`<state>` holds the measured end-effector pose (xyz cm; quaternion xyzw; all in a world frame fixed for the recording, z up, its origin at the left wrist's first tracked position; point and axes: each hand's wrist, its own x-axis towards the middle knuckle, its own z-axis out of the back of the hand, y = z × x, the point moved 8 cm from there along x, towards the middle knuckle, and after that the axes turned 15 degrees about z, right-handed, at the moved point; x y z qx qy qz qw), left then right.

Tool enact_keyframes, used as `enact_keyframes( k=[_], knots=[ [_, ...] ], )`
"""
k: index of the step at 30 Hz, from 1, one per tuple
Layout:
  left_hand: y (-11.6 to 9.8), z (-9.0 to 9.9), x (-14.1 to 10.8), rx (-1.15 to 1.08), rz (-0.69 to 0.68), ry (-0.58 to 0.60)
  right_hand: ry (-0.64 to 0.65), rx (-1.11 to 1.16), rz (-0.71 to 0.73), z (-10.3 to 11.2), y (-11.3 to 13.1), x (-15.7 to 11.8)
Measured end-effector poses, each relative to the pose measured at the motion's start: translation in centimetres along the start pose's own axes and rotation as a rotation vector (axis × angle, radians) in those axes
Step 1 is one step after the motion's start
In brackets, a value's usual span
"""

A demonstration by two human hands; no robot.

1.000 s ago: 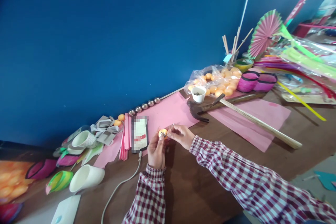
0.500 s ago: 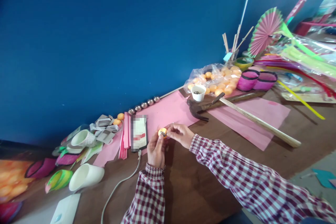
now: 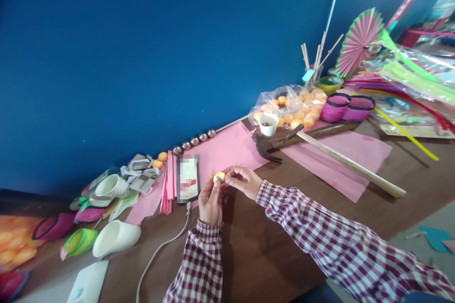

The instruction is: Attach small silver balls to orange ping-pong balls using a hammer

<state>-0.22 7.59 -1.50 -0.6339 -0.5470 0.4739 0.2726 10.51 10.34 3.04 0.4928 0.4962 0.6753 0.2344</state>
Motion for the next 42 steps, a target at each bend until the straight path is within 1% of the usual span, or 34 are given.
enact_keyframes(
  k=[9,14,19,25,28,33,35,39,42],
  knots=[
    [-0.2,0.3,-0.2,0.034,0.006,-0.041,0.009,-0.012,-0.01,0.0,0.1,0.1],
    [-0.1,0.2,-0.2,0.041,0.001,-0.032,0.026,0.004,0.002,0.0,0.3,0.1],
    [0.1,0.1,0.0,0.034,-0.006,-0.013,0.032,0.017,-0.026,0.1,0.0,0.1],
    [-0.3,-0.1,-0.3,0.088,-0.021,-0.036,-0.004,0.096,-0.115,0.3,-0.9,-0.2],
    [-0.4,-0.1,-0.4,0.111,-0.029,-0.05,-0.055,0.136,-0.148,0.4,-1.2,-0.3],
    [0.0,0.1,-0.3,0.144,-0.014,-0.066,-0.151,0.219,-0.146,0.7,-1.6,-0.4],
    [0.0,0.2,-0.3,0.156,-0.016,-0.07,-0.154,0.227,-0.151,0.6,-1.7,-0.5],
    [-0.2,0.3,-0.4,0.193,-0.046,-0.089,-0.117,0.183,-0.152,0.6,-1.6,-0.5],
    [-0.4,0.3,-0.5,0.223,-0.061,-0.091,-0.112,0.149,-0.151,0.7,-1.5,-0.5]
  ],
)
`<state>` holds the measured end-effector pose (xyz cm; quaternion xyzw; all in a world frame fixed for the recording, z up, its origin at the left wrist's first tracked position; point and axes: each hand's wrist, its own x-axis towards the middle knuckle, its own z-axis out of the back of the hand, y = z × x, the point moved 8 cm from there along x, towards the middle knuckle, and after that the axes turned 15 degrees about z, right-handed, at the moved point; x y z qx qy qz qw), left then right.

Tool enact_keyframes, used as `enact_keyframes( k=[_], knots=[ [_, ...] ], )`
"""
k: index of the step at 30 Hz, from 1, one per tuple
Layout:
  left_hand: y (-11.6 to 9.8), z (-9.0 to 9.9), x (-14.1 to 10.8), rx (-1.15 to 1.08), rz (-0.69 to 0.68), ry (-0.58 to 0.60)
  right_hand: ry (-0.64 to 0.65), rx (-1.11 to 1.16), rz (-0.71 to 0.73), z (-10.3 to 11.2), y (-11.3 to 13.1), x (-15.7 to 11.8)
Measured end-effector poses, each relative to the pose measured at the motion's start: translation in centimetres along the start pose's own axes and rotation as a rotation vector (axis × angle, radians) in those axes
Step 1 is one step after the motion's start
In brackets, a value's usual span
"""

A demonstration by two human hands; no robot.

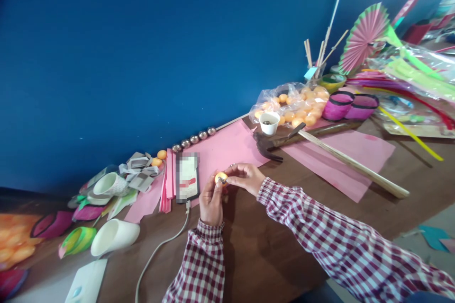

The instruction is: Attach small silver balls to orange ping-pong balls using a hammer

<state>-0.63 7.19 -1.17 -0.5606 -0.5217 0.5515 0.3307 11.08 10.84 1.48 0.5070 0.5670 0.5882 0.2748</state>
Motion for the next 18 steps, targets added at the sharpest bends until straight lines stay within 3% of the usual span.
enact_keyframes(
  k=[18],
  knots=[
    [-0.15,0.1,-0.22,0.03,-0.045,-0.033,-0.036,-0.058,0.007,0.06,-0.04,0.14]
  ],
)
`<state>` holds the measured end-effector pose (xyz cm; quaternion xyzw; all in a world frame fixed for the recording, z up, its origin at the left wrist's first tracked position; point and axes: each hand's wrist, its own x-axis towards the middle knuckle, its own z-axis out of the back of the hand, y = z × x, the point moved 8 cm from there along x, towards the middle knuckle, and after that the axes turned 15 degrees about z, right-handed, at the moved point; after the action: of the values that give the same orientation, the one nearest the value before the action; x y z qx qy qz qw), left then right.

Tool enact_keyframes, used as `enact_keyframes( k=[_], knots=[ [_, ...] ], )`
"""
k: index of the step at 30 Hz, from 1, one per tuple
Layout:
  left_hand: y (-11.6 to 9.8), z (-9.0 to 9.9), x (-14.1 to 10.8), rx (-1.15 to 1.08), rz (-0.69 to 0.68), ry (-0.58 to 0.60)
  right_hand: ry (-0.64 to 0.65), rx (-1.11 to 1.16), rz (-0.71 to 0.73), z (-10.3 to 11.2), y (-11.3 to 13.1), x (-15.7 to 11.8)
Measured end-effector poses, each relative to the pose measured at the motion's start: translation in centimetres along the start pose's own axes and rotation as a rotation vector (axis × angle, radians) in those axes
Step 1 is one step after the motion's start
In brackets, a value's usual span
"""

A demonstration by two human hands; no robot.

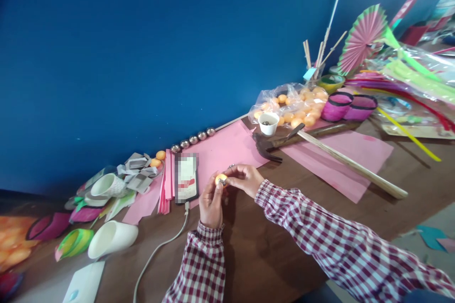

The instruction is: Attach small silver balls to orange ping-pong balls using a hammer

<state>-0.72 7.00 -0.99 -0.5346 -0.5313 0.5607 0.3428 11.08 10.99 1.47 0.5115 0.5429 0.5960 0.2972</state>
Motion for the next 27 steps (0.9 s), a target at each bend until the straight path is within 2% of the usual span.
enact_keyframes(
  k=[8,15,19,24,27],
  knots=[
    [0.6,-0.3,0.3,-0.131,0.085,0.05,-0.037,-0.079,0.036,0.0,0.3,0.2],
    [-0.7,-0.2,-0.1,-0.056,-0.015,0.019,-0.031,-0.189,0.121,-0.4,1.4,-0.2],
    [-0.8,0.0,-0.1,-0.062,-0.027,0.017,0.006,-0.199,0.187,-1.0,1.6,-0.4],
    [-0.1,0.6,0.6,-0.105,0.004,-0.057,0.02,-0.205,0.187,-1.3,0.8,-0.2],
    [-0.1,1.0,0.7,-0.124,-0.01,-0.112,0.054,-0.279,0.218,-1.7,1.2,-0.4]
  ],
)
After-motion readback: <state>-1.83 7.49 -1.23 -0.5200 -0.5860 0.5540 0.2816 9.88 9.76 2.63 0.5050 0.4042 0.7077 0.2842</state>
